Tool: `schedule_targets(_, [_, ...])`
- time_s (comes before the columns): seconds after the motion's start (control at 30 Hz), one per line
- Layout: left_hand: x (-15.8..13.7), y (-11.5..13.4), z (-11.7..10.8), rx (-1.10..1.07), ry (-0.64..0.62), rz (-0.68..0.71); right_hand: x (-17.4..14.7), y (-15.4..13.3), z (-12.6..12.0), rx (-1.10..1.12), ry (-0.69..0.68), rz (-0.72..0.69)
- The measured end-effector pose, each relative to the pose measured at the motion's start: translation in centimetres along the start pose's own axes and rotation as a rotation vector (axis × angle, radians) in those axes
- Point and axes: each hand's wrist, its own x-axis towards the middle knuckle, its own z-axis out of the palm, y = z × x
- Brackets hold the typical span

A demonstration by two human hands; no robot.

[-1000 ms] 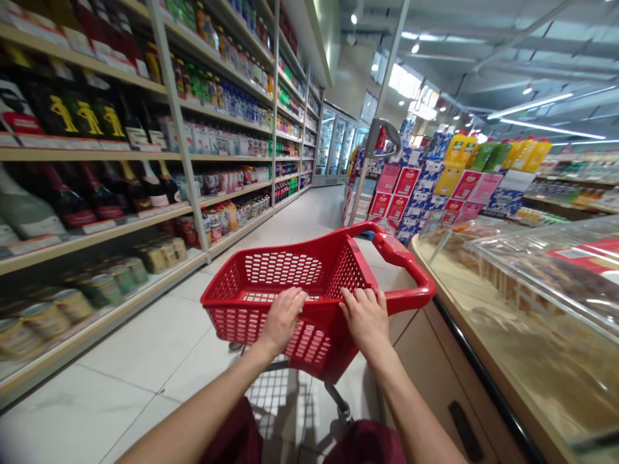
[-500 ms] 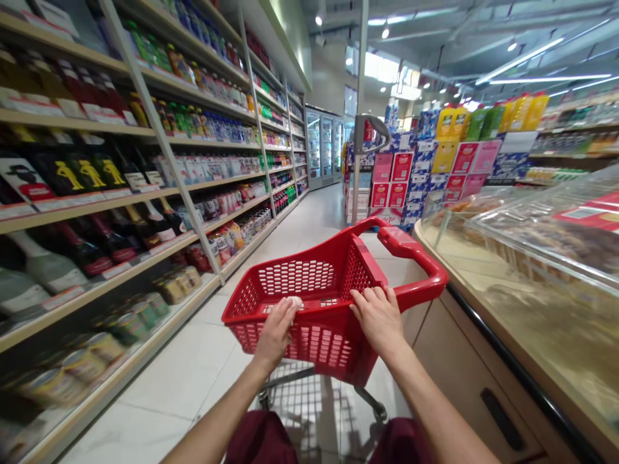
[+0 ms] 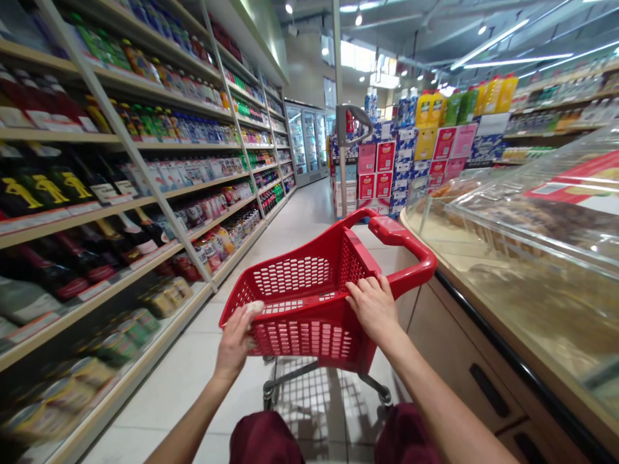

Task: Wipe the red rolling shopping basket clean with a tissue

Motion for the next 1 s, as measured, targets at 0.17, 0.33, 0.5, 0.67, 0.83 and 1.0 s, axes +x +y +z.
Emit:
schedule_targets(0.17, [0.0, 0.3, -0.1, -0.033, 0.058, -0.148, -0.1, 0.2, 0.2, 0.006, 0.010, 0.012])
schedule_targets(0.33, [2.8, 6.0, 0.5, -0.336, -0.072, -0.123, -0.2, 0.5, 0.0, 0.015, 0.002, 0.015])
schedule_targets(0.5, [6.0, 1.6, -6.7, -0.473, -0.140, -0.705, -0.8, 1.0, -0.3, 0.023, 0.024, 0.024])
schedule_targets(0.67, [6.6, 0.5, -7.6, -0.306, -0.332, -0.559, -1.2, 0.7, -0.6, 0.030, 0.016, 0.050])
schedule_targets(0.83, [4.5, 4.5, -0.7, -0.101, -0.219, -0.210, -1.3, 0.2, -1.1, 0.038, 0.006, 0.072])
schedule_targets(1.0, [2.4, 0.3, 0.1, -0.105, -0.256, -0.040, -1.4, 0.7, -1.6, 0.033, 0.001, 0.073])
